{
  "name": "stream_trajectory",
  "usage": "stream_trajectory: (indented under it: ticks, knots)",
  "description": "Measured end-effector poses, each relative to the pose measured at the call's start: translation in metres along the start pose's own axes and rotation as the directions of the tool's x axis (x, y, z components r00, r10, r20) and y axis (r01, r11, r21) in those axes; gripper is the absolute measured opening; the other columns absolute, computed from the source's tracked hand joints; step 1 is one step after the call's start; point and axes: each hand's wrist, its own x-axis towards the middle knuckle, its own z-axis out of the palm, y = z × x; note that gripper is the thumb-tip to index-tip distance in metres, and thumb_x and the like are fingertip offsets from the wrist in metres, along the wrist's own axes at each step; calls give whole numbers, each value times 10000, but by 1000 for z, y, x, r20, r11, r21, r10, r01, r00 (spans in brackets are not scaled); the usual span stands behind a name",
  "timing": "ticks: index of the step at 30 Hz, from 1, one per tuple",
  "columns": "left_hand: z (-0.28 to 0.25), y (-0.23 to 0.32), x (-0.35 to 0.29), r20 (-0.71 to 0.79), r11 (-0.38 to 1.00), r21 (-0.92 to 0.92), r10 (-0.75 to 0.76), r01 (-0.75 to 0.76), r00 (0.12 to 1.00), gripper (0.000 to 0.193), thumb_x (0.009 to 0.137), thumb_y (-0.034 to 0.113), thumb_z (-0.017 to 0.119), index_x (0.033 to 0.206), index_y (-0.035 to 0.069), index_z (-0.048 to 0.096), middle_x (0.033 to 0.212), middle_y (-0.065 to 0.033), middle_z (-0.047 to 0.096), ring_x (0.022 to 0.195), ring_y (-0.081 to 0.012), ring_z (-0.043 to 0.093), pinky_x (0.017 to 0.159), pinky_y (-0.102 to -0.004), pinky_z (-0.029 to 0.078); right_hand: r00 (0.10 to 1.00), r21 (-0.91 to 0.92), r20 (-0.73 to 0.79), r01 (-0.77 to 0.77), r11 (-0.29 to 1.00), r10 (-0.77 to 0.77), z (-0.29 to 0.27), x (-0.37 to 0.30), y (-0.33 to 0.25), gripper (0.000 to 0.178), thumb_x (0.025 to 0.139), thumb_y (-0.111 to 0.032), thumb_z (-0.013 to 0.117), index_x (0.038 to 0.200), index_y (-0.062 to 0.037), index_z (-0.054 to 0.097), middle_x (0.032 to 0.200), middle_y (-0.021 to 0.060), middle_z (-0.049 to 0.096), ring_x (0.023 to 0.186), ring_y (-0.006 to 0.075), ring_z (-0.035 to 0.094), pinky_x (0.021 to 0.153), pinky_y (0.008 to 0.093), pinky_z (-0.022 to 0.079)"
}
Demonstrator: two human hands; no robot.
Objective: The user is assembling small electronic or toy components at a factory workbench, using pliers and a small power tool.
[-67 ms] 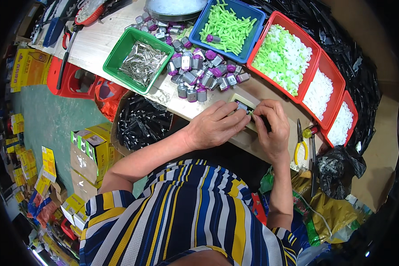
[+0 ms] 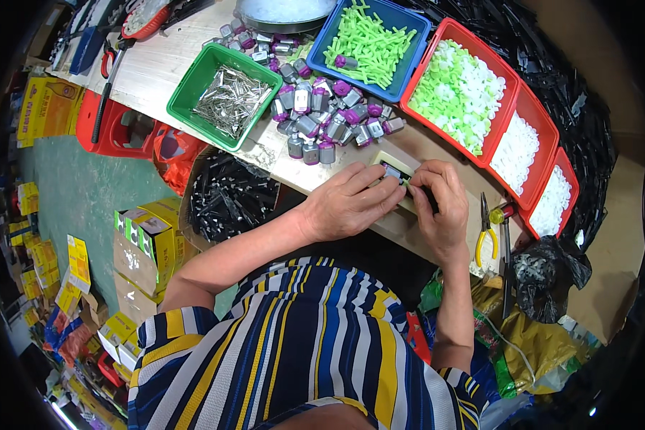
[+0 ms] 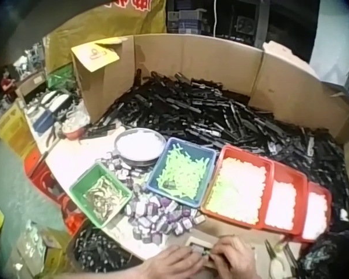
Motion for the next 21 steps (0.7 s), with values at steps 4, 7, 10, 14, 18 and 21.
stream_trajectory:
  ticks: [4, 7, 10, 14, 18, 21]
  knots:
    - [0, 0, -3, -1, 1000, 23, -3, 3, 1000, 391, 734, 138, 765, 1097, 26, 673, 1082, -61, 559, 972, -275, 565, 751, -380, 520, 1000, 20, 21, -8, 1000, 8, 3, 1, 2, 189, 742, 107, 684, 896, 32, 604, 942, 135, 591, 799, 253, 618, 681, 326, 500]
    - [0, 0, 2, 19, 1000, 22, 4, -5, 1000, 379, 735, 135, 761, 1089, 30, 677, 1083, -54, 558, 971, -273, 566, 751, -380, 521, 1000, 35, 15, -27, 999, 27, 0, 2, 4, 183, 739, 118, 679, 888, 37, 610, 932, 133, 592, 794, 237, 619, 672, 316, 502]
    - [-1, 0, 0, 27, 999, 36, -4, 3, 1000, 369, 733, 144, 760, 1076, 33, 680, 1085, -49, 554, 978, -268, 560, 766, -382, 516, 998, 74, 15, -58, 996, 57, 1, 1, 3, 177, 736, 122, 681, 880, 42, 615, 920, 131, 593, 795, 227, 621, 676, 311, 505]
    - [0, 2, 2, 11, 999, 53, -8, 7, 1000, 363, 727, 154, 765, 1060, 37, 683, 1090, -44, 553, 982, -259, 552, 760, -378, 504, 999, 56, 0, -39, 998, 39, 0, 1, -1, 178, 733, 122, 682, 877, 41, 616, 915, 129, 594, 799, 224, 624, 678, 308, 506]
    - [-1, 2, 5, 17, 997, 78, 11, -13, 1000, 360, 719, 155, 770, 1048, 39, 681, 1088, -41, 554, 982, -253, 545, 731, -373, 484, 996, 49, -17, -88, 995, 89, 0, -2, -3, 166, 740, 81, 690, 881, 18, 631, 914, 121, 604, 836, 263, 624, 715, 340, 488]
    - [-1, 4, 7, 19, 997, 72, -5, 3, 1000, 360, 704, 141, 778, 1035, 38, 680, 1074, -44, 564, 976, -256, 547, 719, -372, 480, 988, 81, -81, -122, 989, 128, -12, -4, -10, 142, 760, 45, 690, 890, 9, 646, 919, 122, 618, 855, 289, 627, 750, 358, 480]
